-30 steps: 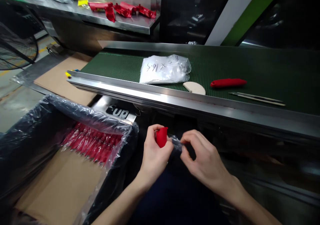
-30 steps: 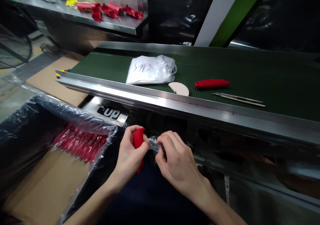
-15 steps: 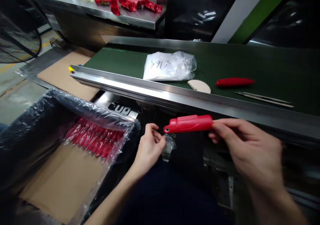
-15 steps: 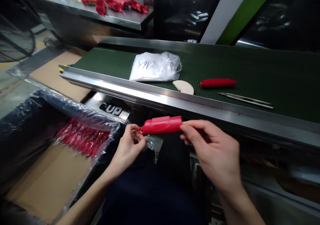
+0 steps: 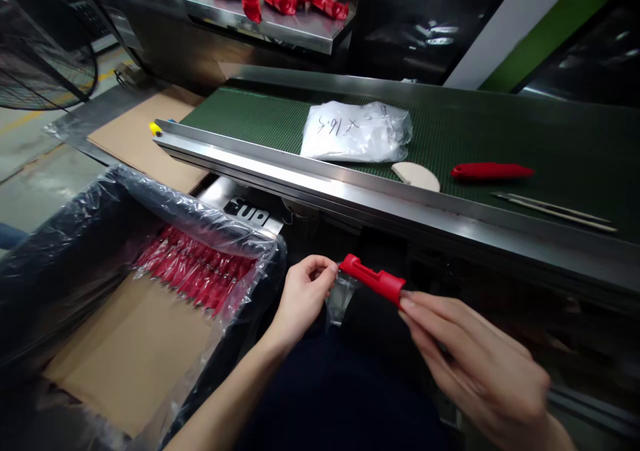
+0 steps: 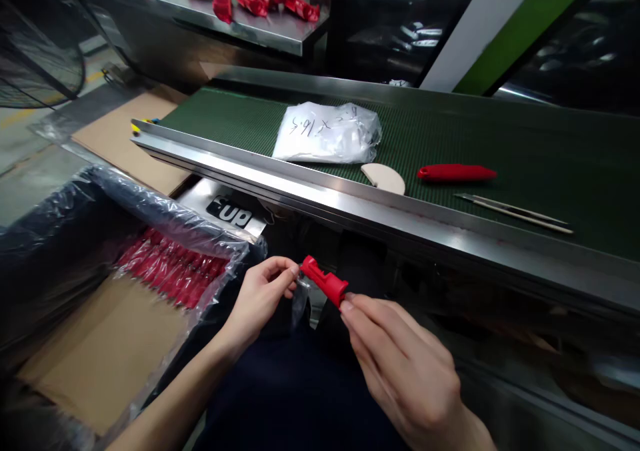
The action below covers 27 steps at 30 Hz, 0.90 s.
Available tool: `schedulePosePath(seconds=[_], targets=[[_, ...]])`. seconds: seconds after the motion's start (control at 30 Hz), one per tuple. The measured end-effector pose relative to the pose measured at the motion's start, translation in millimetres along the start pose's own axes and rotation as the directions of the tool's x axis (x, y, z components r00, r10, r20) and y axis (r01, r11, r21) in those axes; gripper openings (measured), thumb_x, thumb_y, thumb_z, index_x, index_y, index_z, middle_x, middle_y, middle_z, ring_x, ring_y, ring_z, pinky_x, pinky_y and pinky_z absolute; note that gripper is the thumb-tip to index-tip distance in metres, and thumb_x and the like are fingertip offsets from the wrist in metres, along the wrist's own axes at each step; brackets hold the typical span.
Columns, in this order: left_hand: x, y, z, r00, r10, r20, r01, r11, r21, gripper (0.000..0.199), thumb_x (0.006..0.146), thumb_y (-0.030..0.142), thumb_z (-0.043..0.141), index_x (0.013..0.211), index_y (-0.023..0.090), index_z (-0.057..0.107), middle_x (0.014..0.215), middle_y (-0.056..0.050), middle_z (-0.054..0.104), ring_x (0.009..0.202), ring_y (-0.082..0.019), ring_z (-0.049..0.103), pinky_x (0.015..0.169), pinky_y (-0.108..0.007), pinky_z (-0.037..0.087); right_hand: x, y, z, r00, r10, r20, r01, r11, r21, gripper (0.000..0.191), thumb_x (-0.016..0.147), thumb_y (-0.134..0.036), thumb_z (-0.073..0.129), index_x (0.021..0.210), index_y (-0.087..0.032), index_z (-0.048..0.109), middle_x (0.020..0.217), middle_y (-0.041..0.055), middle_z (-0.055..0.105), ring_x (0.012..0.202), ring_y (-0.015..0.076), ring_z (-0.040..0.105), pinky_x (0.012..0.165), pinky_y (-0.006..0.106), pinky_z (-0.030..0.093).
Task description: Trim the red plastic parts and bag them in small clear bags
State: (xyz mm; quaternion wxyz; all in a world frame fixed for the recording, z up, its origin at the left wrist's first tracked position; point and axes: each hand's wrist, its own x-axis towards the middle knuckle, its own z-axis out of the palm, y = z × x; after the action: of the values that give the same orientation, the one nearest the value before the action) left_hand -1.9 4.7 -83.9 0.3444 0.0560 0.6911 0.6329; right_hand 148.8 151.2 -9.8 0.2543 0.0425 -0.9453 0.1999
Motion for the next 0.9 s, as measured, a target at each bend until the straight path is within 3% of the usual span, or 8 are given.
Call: schedulePosePath(seconds=[0.2,0.4,0.53,0.67,0.8,0.9], targets=[[0.9,4.0,-1.8,0.997,-0.03,-0.071,0.024,0.996,-0.084,0.023,0.078,0.036,0.067,0.081,0.014,0.069,0.074,-0.001,0.062,0.064,-0.012,0.052,0.056,-0.021,0.04,3.6,-5.1,-4.2,0.997,-0.065,0.032,0.066,0.998,-0.021,0.04,0.084,-0.002,0.061,0.121,-0.017,0.065,0.097,0.0079,0.074,0.088,0.0192,0.072,0.074,0.027,0.062],[-5.3,9.8,-3.0,0.999,-0.021,-0.035,0.016,0.991,-0.13,0.028,0.081,0.042,0.067,0.083,0.013,0.068,0.073,-0.002,0.061,0.066,-0.014,0.054,0.06,-0.023,0.043,-7.9,-0.3,9.4,0.991,-0.114,0.072,0.12,0.99,-0.076,0.048,0.078,0.005,0.063,0.124,-0.011,0.064,0.111,0.0139,0.072,0.103,0.0242,0.069,0.085,0.034,0.06],[-6.9,11.9,-7.0,0.999,0.05,-0.019,-0.051,0.993,-0.103,0.026,0.086,0.04,0.062,0.087,0.014,0.067,0.079,-0.003,0.063,0.071,-0.015,0.055,0.066,-0.025,0.043,-10.6,6.7,20.5,0.978,-0.191,0.078,0.193,0.981,-0.009,0.046,0.079,0.008,0.055,0.122,-0.005,0.062,0.114,0.019,0.07,0.112,0.0268,0.065,0.088,0.038,0.06],[-8.2,8.3,-10.6,0.984,0.179,-0.002,-0.179,0.984,-0.005,0.016,0.088,0.03,0.061,0.081,0.016,0.066,0.081,-0.003,0.061,0.075,-0.016,0.053,0.07,-0.027,0.041,-3.2,10.2,27.8,0.961,-0.249,0.118,0.249,0.968,0.015,0.035,0.086,0.003,0.047,0.115,-0.007,0.064,0.108,0.0174,0.073,0.103,0.0254,0.069,0.081,0.039,0.062],[-21.4,4.8,-9.1,0.946,0.323,-0.024,-0.32,0.944,0.079,0.014,0.093,0.022,0.056,0.085,0.018,0.066,0.091,-0.004,0.06,0.087,-0.018,0.056,0.079,-0.028,0.042,0.4,4.7,40.7,0.991,-0.136,0.017,0.136,0.991,-0.008,0.034,0.084,0.003,0.056,0.112,-0.012,0.066,0.098,0.0117,0.074,0.091,0.0214,0.073,0.078,0.032,0.062],[-35.8,0.5,-5.1,0.919,0.391,-0.05,-0.383,0.916,0.118,0.014,0.095,0.02,0.052,0.089,0.018,0.064,0.091,-0.005,0.062,0.086,-0.018,0.058,0.079,-0.028,0.044,-9.1,-2.8,54.9,0.976,0.15,-0.157,-0.155,0.988,-0.017,0.025,0.082,-0.007,0.067,0.104,-0.018,0.07,0.09,0.0049,0.075,0.077,0.018,0.072,0.072,0.027,0.059]])
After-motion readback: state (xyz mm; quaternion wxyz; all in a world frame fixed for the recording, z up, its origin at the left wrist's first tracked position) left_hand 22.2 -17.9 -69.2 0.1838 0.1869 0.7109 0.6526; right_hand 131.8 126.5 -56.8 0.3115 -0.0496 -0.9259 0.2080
